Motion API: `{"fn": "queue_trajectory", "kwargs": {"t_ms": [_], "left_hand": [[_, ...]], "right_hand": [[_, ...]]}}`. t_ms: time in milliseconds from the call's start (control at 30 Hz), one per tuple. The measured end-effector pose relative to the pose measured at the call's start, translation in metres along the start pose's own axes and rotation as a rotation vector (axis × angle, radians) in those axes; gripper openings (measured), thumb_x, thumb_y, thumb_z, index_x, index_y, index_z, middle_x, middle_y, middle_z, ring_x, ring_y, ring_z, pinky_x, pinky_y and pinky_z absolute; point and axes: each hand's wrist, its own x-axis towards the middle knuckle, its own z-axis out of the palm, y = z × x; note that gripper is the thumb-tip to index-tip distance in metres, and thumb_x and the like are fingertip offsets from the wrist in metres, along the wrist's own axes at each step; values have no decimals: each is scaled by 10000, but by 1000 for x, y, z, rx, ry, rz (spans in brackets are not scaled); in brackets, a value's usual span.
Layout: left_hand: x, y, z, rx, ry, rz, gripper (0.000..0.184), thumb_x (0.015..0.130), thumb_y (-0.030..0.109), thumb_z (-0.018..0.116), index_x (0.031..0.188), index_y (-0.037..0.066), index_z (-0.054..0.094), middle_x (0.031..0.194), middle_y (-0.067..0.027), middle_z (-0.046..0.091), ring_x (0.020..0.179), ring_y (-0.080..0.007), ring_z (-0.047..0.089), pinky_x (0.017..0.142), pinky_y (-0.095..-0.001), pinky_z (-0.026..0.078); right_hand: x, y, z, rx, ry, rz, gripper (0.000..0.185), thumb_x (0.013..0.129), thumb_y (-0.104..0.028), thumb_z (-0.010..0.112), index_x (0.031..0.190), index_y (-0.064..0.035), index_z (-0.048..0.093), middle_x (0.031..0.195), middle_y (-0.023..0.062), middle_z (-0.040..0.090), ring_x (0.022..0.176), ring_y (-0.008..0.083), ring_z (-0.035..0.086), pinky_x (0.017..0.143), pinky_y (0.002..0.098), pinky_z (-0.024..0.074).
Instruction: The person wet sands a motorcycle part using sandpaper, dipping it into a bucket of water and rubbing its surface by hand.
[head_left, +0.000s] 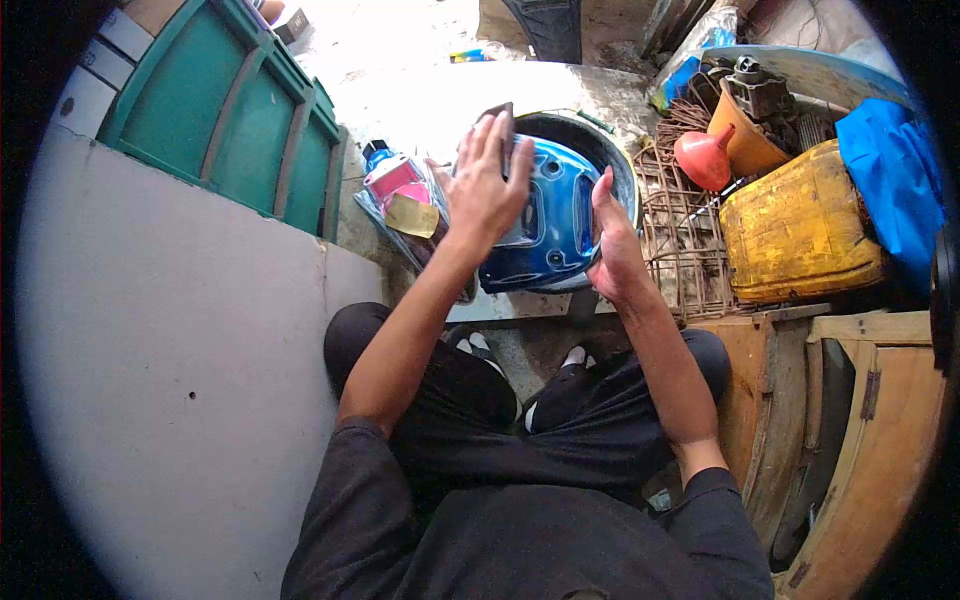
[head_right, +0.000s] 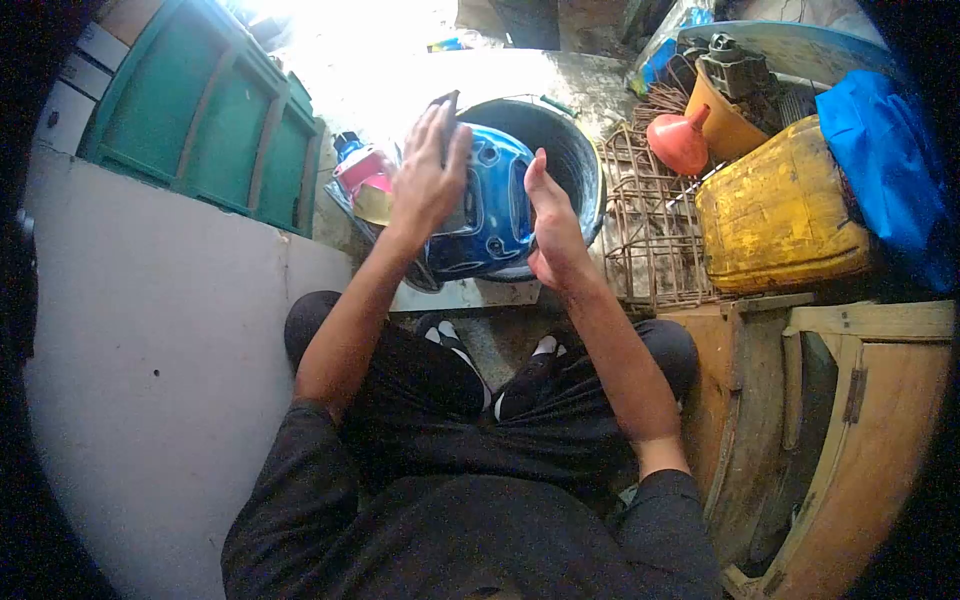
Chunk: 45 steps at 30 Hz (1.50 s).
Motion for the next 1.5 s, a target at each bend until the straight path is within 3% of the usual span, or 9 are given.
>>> {"fn": "queue_trajectory", "kwargs": {"t_ms": [167,300,433,567,667,900,1200,1433,1500], "left_hand": [[-31,18,3,217,-72,312,607,1034,540,435,1558,234,419,1597,-112,420,1505,-315,345,1156,-757,74],[1,-2,-3,-86,-24,-180,720,1050,568,363,1602,110,302,1623,-206,339,1523,-369,284,1177,-718,95],[-45,24,7,92,-54,247,735,1040,584,370,1603,117,304,1644,-202,295,1535,-405,233,1182,-705,105],[3,0,-1,-329,24,-150,697,1050,505,411,1617,127,265,1645,-245,256,1528,-409,244,1155,-725,174],[-42,24,8,134,-78,184,740,1035,503,458,1635,146,213,1659,-228,235,1535,-434,208,1174,-702,150],[1,1,-3,19,41,14,772,1035,551,450,1523,-40,362,1518,-310,368,1407,-457,361,1171,-541,292],[8,-4,-14,-120,75,-164,602,1083,385,388,1565,26,373,1345,-262,525,1292,-358,458,1099,-492,362],[-13,11,-11,127,98,196,477,1075,310,419,1521,154,486,1598,-131,418,1520,-333,313,1231,-616,57],[-26,21,-10,162,-9,344,479,1053,319,472,1502,158,511,1570,-136,459,1498,-317,358,1232,-598,111]], "right_hand": [[0,-2,-8,53,1,-18,575,1096,-500,340,1384,-31,507,1249,99,641,1132,189,649,973,374,556],[-7,-9,9,-71,35,-92,582,1089,-493,377,1389,-10,500,1284,115,637,1123,204,664,974,385,570],[-2,-13,-2,-56,55,-120,620,1080,-503,392,1482,-32,422,1388,120,592,1235,217,609,1057,420,509],[-6,-11,1,-45,31,-114,585,1086,-478,407,1418,0,478,1323,115,611,1183,205,633,1002,395,558],[-1,-12,-1,-36,58,-170,574,1083,-486,413,1391,-10,501,1262,104,644,1120,187,664,942,364,581],[-8,-11,8,-236,104,-198,431,1084,-353,518,1302,6,616,1180,78,692,1012,131,657,912,282,537],[-1,-14,-3,-176,108,-198,369,1046,-302,610,1266,-10,660,1130,55,718,957,110,667,875,256,543],[-3,-26,-1,-17,128,-106,355,1057,-303,577,1268,-22,632,1131,72,714,949,137,708,843,307,604],[-1,-24,-6,-40,108,-110,393,1068,-342,541,1282,-19,610,1131,76,709,950,149,712,848,318,609]]}}
